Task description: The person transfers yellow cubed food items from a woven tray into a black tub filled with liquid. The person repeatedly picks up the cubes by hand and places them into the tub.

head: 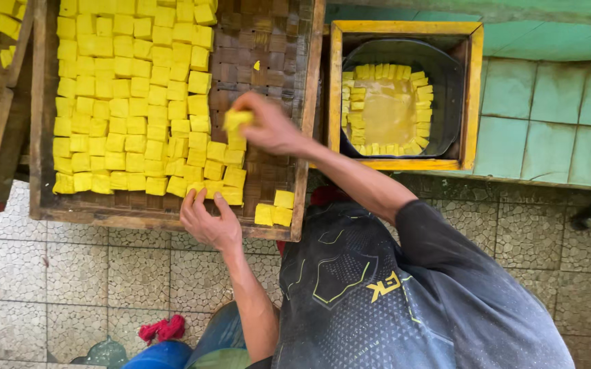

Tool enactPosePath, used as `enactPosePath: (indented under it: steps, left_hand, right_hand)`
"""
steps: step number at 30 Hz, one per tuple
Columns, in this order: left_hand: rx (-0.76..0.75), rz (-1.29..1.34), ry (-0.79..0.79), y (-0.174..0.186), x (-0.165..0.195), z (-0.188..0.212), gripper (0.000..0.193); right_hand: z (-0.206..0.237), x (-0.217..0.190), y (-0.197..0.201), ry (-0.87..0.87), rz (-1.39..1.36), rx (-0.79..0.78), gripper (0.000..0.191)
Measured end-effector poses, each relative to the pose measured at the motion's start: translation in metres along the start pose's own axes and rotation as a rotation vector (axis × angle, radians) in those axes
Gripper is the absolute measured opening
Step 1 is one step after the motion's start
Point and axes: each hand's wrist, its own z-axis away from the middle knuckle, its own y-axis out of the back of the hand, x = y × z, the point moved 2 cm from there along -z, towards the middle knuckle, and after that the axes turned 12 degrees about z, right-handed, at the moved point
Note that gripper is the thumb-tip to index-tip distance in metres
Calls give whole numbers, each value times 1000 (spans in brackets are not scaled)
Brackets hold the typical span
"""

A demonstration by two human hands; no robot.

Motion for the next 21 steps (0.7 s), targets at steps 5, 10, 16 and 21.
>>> enactPosePath:
  steps: [5, 10, 16, 21]
  left_hand:
    - [6, 9, 40, -10, -2, -8, 27]
    - [-6, -8, 28, -22, 10, -13, 25]
    - [-24, -24, 15, -34, 27, -14, 25]
    - [-20, -18, 21, -36, 30, -16, 25]
  right_hand:
    - [45, 73, 147, -414, -361, 495, 30]
    - [53, 140, 204, -431, 679, 425, 31]
    - [53, 176, 203, -514, 822, -71, 48]
    - [65, 195, 205, -564, 808, 145, 31]
